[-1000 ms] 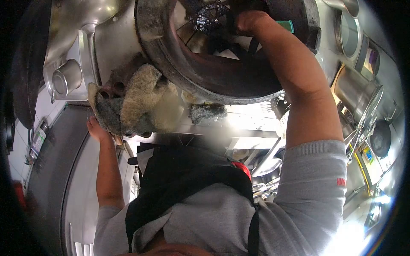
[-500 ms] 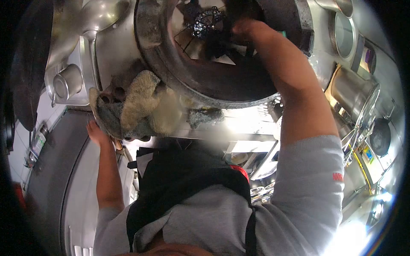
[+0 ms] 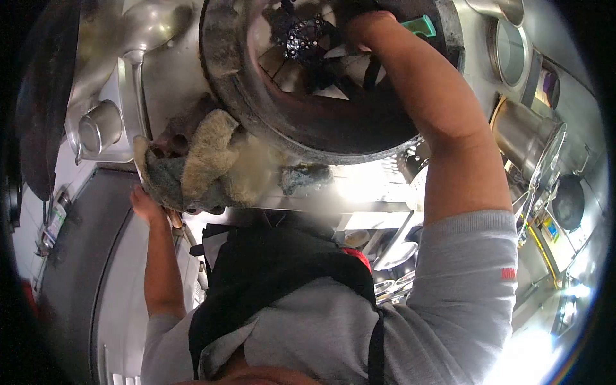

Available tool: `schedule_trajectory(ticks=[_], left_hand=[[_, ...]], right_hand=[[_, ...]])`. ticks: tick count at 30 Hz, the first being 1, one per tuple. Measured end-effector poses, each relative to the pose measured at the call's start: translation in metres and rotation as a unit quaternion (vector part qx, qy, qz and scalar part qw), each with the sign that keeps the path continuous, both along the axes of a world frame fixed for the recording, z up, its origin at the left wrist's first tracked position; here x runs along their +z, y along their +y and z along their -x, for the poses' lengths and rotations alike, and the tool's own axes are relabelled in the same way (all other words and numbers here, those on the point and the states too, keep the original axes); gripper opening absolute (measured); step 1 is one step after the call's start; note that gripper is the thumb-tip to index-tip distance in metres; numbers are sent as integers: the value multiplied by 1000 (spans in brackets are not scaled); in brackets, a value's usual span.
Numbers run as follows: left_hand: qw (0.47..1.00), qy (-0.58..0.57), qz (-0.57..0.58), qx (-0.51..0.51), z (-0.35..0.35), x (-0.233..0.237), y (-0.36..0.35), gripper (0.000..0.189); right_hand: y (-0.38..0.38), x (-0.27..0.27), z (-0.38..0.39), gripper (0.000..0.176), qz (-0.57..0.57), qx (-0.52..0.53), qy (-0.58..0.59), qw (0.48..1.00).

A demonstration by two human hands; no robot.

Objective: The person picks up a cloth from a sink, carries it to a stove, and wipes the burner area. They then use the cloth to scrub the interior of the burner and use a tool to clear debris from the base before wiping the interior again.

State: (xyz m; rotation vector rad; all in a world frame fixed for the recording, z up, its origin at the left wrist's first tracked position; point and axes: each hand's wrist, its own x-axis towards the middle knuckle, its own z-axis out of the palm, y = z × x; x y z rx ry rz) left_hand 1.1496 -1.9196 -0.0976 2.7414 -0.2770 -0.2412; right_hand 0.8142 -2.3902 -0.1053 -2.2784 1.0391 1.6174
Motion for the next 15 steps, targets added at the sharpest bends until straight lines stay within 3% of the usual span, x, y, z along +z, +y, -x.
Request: schedule_trajectory(ticks=[2, 5, 7, 11, 13, 15], left_hand=[[998, -19, -37, -36, 0, -2, 4, 34], [998, -3, 55, 31, -2, -8, 3, 33], [1000, -7, 19, 1, -3, -6, 5, 34], [1000, -8, -4, -19, -5, -10, 11, 35], [994, 47, 76, 59, -11, -16, 17, 35], [995, 31, 75, 58, -12, -20, 20, 35]], right_hand=[[2, -1, 1, 29, -2, 14, 9, 1000], [3, -10, 7, 26, -1, 28, 40, 999], [8, -11, 13, 23, 20, 21, -33, 999], [15, 1, 6, 22, 40, 40, -31, 998], [17, -2, 11, 22, 51, 60, -67, 995], [16, -3, 8, 22, 34, 65, -61, 995]])
